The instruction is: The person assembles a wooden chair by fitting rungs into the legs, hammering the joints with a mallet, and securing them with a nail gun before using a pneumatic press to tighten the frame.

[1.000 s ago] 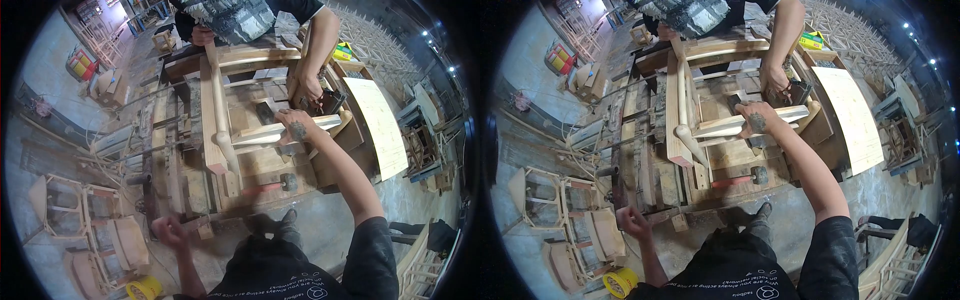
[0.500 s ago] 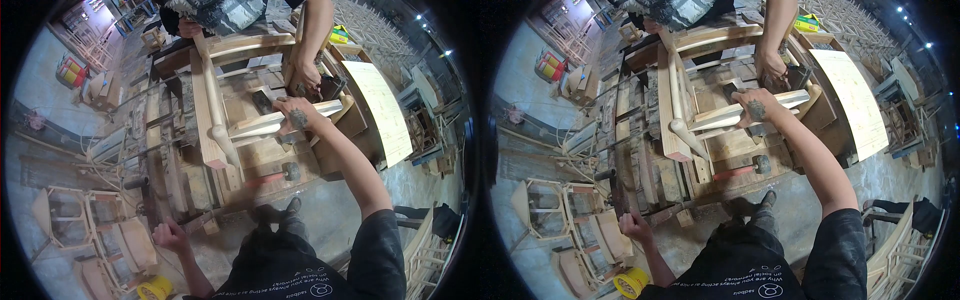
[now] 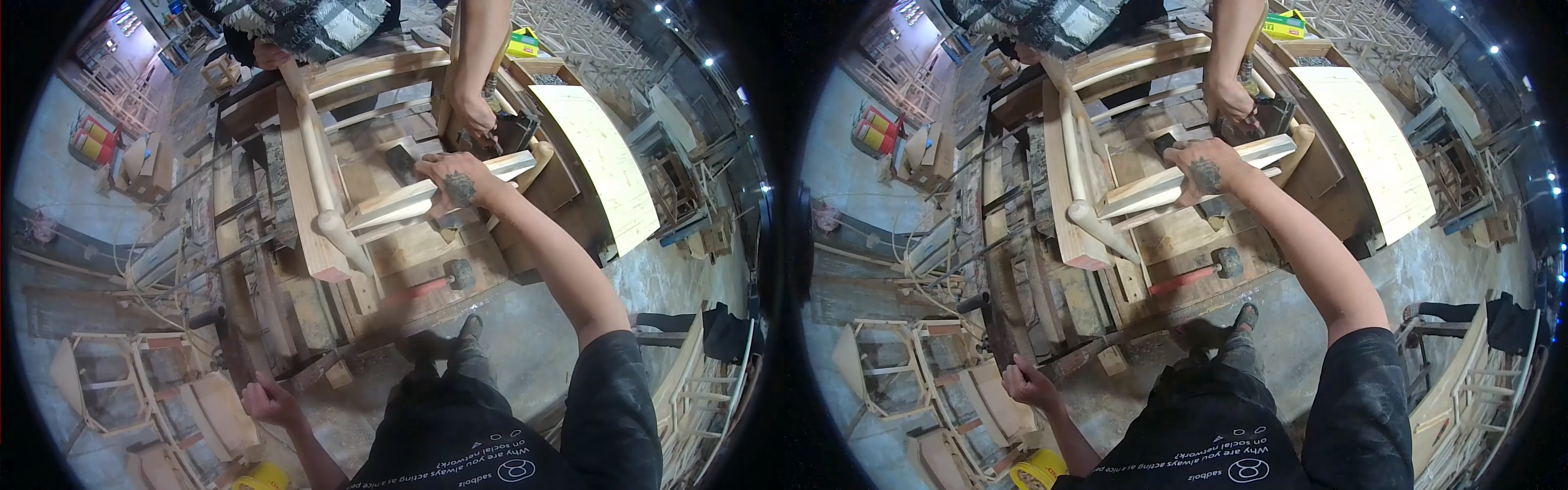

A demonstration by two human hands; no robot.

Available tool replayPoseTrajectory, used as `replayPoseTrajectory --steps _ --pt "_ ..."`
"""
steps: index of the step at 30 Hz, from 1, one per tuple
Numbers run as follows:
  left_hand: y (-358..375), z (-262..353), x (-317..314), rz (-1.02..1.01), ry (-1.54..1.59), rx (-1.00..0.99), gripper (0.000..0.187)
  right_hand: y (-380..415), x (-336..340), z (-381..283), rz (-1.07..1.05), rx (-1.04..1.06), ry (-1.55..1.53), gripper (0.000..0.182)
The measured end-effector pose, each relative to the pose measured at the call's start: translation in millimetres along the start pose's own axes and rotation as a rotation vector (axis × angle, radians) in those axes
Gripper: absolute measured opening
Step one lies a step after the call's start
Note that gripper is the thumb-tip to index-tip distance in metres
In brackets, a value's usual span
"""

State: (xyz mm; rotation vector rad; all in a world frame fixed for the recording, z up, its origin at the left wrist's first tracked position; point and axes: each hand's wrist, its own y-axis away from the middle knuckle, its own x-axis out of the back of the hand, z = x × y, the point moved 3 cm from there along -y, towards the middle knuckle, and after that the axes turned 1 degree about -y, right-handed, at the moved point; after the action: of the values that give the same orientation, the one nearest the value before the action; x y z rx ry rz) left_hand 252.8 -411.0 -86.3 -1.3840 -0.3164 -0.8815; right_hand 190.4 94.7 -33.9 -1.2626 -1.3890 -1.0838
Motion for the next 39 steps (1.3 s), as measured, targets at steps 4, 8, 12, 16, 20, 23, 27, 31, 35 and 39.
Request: replayPoseTrajectory --steps 4,8,12,16,20,23,27,31,35,39 --pt "2 -5 -1 -0.006 -0.005 0.001 0.042 -2 -1 0 -0.018 0.003 0.006 0.075" --pt "2 -3 -1 -0.010 -0.010 0.006 0.042 -3 -3 1 -0.026 -0.018 0.017 0.076" --pt "2 -3 -1 -0.017 -0.006 0.025 0.043 -2 -3 0 -0.033 -0.024 -0.010 0.073" --pt "1 -3 0 -0.013 -0.006 0.036 0.043 -2 3 -4 -0.086 -0.084 -0.009 0.071" --pt "1 -1 -1 -0.007 0.000 0.042 0.042 0 -1 0 -0.013 -0.021 -0.051 0.072" --pt "0 1 1 -0.020 -0.001 0.059 0.041 -3 -5 3 0.005 -0.004 -0.024 0.071" --pt "0 1 1 -0.039 -0.031 0.064 0.040 -3 -1 1 -0.077 -0.062 -0.023 0.072" --pt "1 1 1 -0.041 -0.028 0.080 0.042 -3 -3 0 -0.038 -0.044 -0.024 0.073" --pt "1 1 -1 -0.031 -0.024 0.076 0.042 1 8 -8 -0.019 -0.007 -0.017 0.072" --pt "1 3 -1 -0.032 -0.011 0.084 0.040 -1 4 -3 -0.031 -0.011 -0.012 0.072"
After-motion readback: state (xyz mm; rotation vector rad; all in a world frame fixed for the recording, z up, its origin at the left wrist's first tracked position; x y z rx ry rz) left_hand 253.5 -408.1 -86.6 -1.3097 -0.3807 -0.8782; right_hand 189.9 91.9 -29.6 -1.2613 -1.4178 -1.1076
